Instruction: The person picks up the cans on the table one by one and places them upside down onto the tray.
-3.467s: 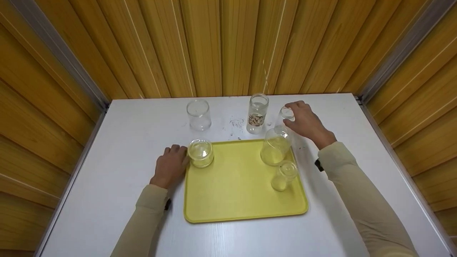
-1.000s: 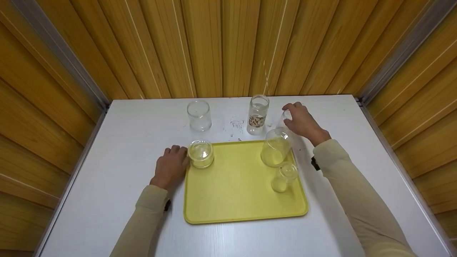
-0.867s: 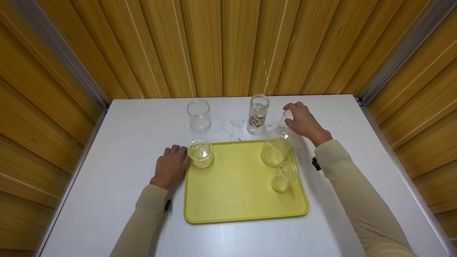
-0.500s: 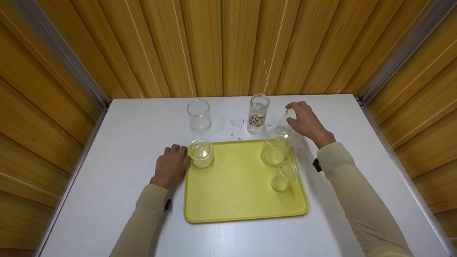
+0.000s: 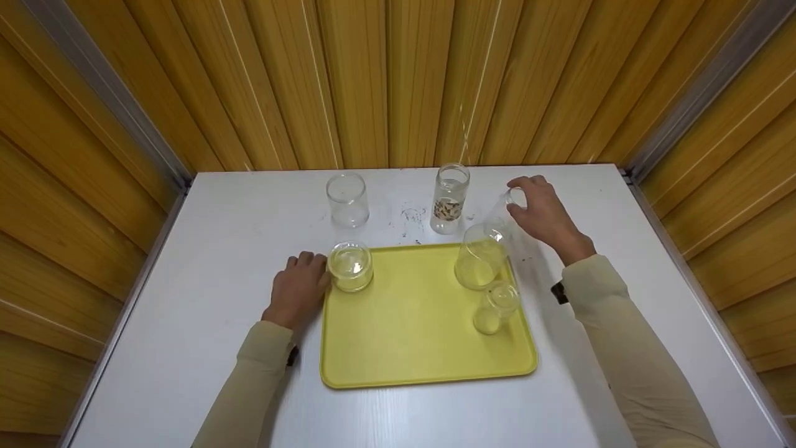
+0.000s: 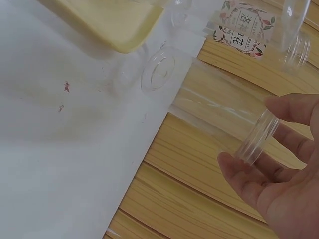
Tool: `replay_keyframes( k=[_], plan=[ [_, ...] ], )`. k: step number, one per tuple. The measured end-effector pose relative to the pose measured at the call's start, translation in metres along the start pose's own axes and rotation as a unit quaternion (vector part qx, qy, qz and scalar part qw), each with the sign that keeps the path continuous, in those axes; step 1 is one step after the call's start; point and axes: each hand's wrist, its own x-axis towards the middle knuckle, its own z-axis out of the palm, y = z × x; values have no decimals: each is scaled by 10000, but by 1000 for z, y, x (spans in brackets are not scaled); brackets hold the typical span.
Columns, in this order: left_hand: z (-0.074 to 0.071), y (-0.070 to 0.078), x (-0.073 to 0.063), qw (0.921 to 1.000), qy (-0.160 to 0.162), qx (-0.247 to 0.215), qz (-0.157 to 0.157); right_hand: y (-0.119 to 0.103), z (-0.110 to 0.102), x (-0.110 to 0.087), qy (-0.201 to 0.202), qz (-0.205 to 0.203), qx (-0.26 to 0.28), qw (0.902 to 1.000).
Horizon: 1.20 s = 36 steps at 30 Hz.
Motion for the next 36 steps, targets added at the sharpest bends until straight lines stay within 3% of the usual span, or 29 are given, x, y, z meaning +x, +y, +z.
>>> replay_keyframes(
  k=[17,36],
  plan=[
    [-2,1,-1,10000,57,-52,-62,-5,-11,-14,703,19,146,9974],
    [-2,3,-1,9998,-51,-120,-166,-12,-16,-31,1634,183,680,9840]
  ],
)
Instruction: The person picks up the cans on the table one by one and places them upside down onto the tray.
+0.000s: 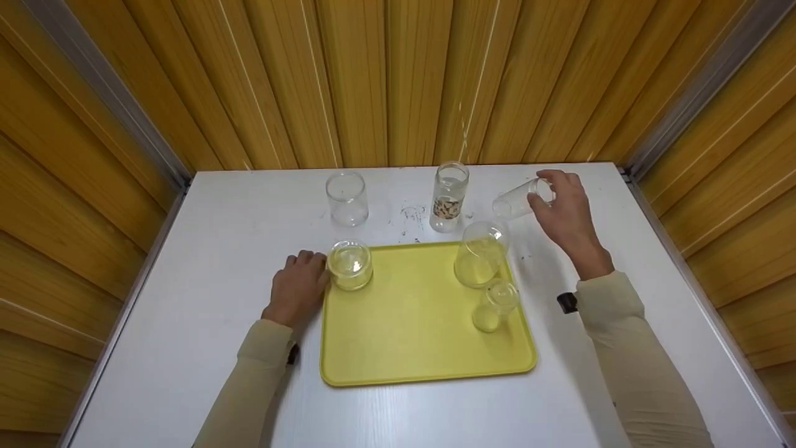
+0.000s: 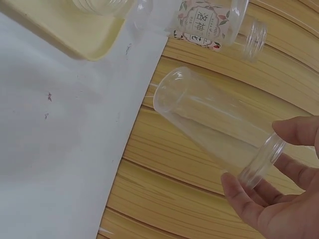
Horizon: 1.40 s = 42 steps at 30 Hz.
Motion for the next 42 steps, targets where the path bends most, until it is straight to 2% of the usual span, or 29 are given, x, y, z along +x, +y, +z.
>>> replay_keyframes(
  k=[11,20,27,35,42],
  plan=[
    [0,0,1,10000,-29,-5,-19,0,-1,-8,353,91,353,9987],
    [2,-1,1,10000,72,-23,35,0,-7,-14,215,528,895,9944],
    [2,-1,1,10000,72,4,27,6,-10,-17,238,835,1092,9902],
    [2,-1,1,10000,51,66,42,6,-9,-20,304,1051,1401,9841],
    [2,-1,2,10000,57,61,29,4,-7,-22,364,1035,1721,9789]
  ],
)
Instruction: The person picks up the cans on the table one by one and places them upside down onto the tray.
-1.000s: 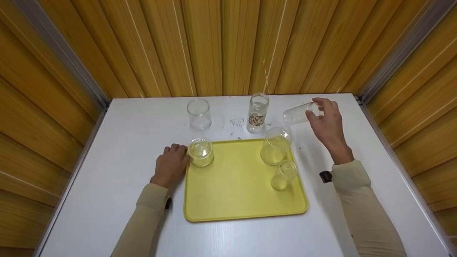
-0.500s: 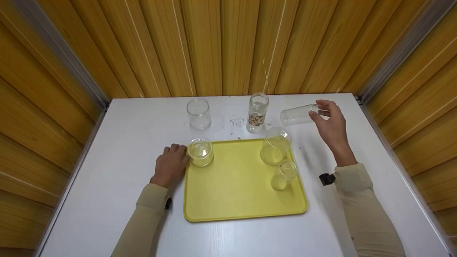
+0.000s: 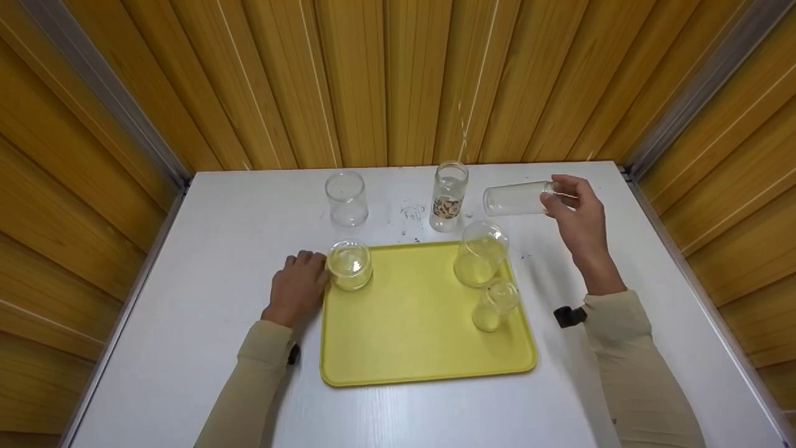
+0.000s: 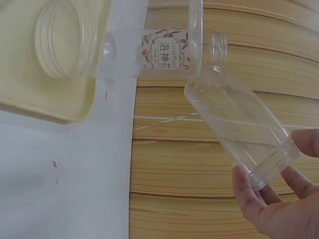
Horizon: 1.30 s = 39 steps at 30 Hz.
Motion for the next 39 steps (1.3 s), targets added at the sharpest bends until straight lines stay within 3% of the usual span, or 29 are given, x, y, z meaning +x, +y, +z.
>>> replay_keyframes(
  k=[12,29,39],
  plan=[
    [-2,0,-1,9999,-130,-78,-71,-11,-3,-8,-123,99,991,9950],
    [-2,1,0,10000,-32,-87,6,-14,1,-19,-468,302,1704,9838],
    [-2,0,-1,9995,-89,-279,-146,-16,5,-28,-700,321,2092,9748]
  ],
)
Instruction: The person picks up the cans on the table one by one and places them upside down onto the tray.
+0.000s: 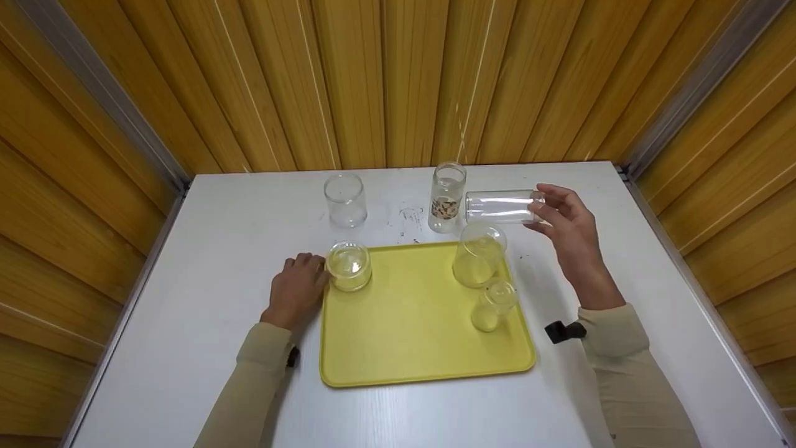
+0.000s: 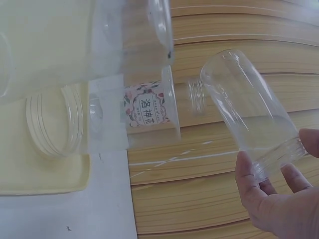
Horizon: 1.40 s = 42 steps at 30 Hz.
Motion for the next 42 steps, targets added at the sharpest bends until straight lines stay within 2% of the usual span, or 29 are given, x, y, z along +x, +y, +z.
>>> replay_keyframes(
  k=[10,25,32,42],
  plan=[
    [0,-1,0,10000,8,-68,-16,0,4,-6,-59,234,125,9996],
    [1,2,-2,9996,23,-209,-174,0,9,-15,-281,225,526,9980],
    [1,1,-3,9979,215,-552,-254,1,11,-18,-311,200,602,9975],
    [-6,6,-5,9892,662,-1086,-728,3,14,-21,-319,237,702,9967]
  ],
)
